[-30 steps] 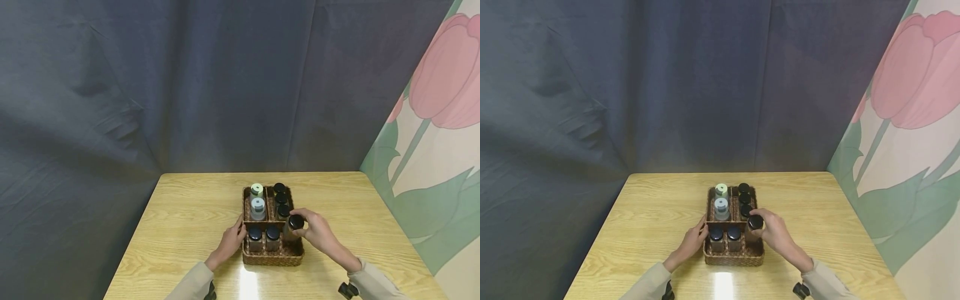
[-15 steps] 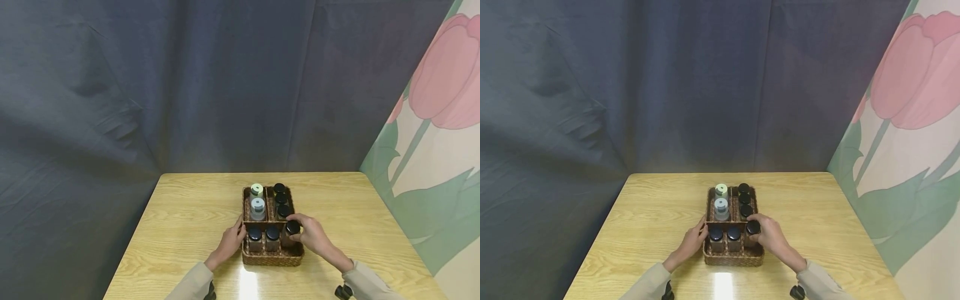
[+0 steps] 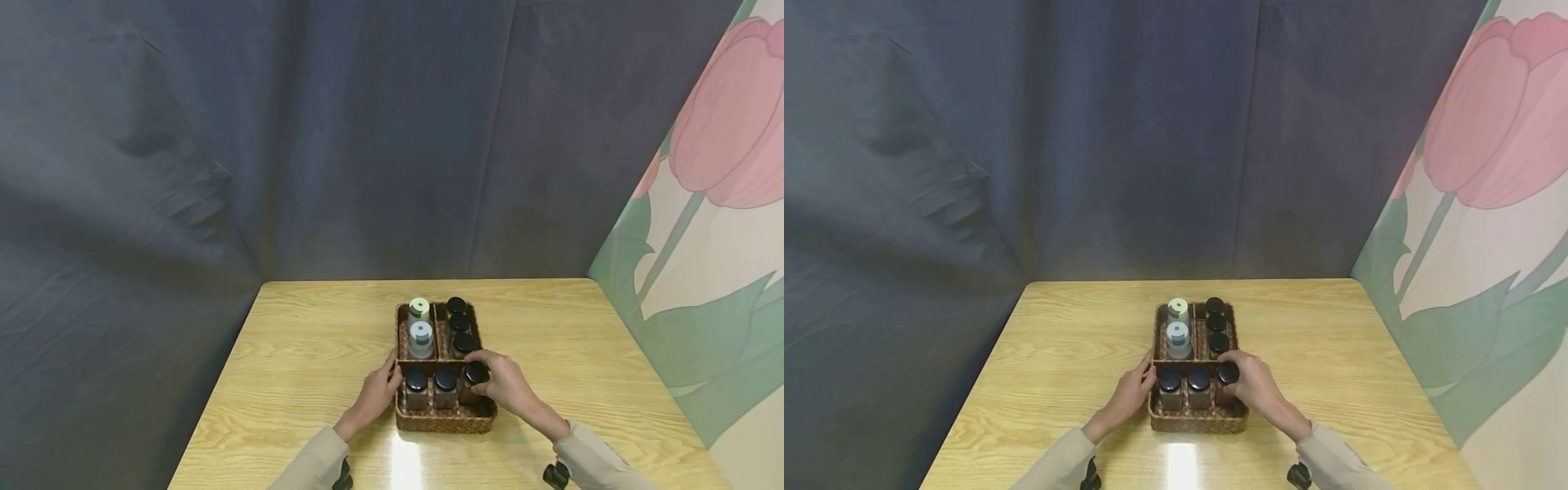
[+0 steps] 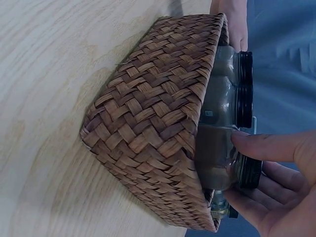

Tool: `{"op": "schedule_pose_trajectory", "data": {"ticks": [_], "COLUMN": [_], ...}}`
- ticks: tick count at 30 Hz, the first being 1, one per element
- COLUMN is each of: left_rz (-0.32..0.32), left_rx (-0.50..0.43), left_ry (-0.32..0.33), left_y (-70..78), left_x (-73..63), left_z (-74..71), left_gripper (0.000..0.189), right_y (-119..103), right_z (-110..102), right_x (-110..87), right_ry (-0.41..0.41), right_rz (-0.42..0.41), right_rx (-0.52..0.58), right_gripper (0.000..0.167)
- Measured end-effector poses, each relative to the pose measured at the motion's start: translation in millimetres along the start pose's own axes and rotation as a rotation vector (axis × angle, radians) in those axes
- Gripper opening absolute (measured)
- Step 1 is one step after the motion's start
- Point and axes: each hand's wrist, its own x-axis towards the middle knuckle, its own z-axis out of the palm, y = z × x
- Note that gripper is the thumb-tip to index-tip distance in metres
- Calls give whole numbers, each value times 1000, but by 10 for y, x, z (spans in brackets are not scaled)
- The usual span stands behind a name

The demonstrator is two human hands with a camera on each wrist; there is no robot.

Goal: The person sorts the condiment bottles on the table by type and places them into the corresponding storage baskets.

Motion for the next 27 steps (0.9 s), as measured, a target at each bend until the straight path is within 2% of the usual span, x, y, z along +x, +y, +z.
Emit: {"op": "schedule_pose_trajectory", "data": {"ticks": [17, 27], "left_rz": [-34, -58], "left_rx": [17, -8], "left_ry": [-5, -39], "left_y": [29, 42], "left_x": [2, 5], "left_z": [-19, -33], "left_gripper": [58, 59], "right_y": [46, 50], "right_z": [72, 107], "right_x": [9, 28], "right_ry": [2, -37], "right_rz": [-20, 6], "right_rx": [-5, -6], "right_gripper": [49, 47]}}
